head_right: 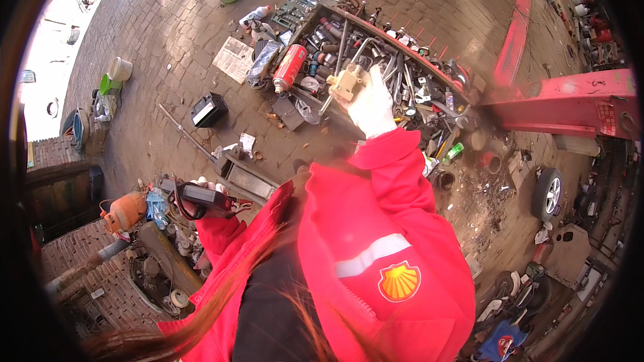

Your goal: The person walks through a cluttered workshop, picks up a green bucket filled with metal parts, and repeatedly picks up, inspects, and places the parts back into the bucket. The person also briefly handles a pair of glasses and a box before returning to the bucket.

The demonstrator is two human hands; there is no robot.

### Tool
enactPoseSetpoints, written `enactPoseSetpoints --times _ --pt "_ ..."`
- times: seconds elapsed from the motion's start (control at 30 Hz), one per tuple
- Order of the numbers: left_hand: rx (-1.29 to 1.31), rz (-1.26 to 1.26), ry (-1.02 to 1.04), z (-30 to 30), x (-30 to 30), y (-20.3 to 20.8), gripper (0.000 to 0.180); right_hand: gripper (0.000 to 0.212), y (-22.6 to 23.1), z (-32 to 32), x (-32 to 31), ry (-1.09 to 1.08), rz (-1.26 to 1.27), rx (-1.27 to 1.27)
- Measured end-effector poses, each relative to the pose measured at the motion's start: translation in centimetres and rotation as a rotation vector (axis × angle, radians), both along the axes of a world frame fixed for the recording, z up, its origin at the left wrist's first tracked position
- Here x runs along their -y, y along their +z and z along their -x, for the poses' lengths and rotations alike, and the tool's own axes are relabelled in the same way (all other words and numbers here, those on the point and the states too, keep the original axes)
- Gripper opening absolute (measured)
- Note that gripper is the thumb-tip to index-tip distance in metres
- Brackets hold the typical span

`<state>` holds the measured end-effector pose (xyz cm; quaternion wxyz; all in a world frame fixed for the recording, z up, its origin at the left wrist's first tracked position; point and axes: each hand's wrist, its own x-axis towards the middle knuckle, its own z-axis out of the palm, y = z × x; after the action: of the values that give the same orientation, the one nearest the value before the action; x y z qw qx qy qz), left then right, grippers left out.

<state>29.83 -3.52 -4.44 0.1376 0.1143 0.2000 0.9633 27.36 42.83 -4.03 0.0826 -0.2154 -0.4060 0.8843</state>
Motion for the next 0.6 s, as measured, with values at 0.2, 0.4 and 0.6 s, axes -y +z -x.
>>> enactPoseSetpoints --times 0.2,0.4,0.6 --pt "0.012 0.021 0.036 1.3 4.1 -1.2 0.051 0.032 -0.4 3.1 3.4 -0.009 0.606 0.086" --pt "-0.072 -0.071 -0.023 6.9 7.7 -2.1 0.054 0.032 0.0 6.5 8.1 0.047 0.637 0.014" --pt "-0.029 -0.074 0.036 11.7 15.2 -2.5 0.052 0.03 -0.3 11.0 13.9 -0.049 0.502 0.052"
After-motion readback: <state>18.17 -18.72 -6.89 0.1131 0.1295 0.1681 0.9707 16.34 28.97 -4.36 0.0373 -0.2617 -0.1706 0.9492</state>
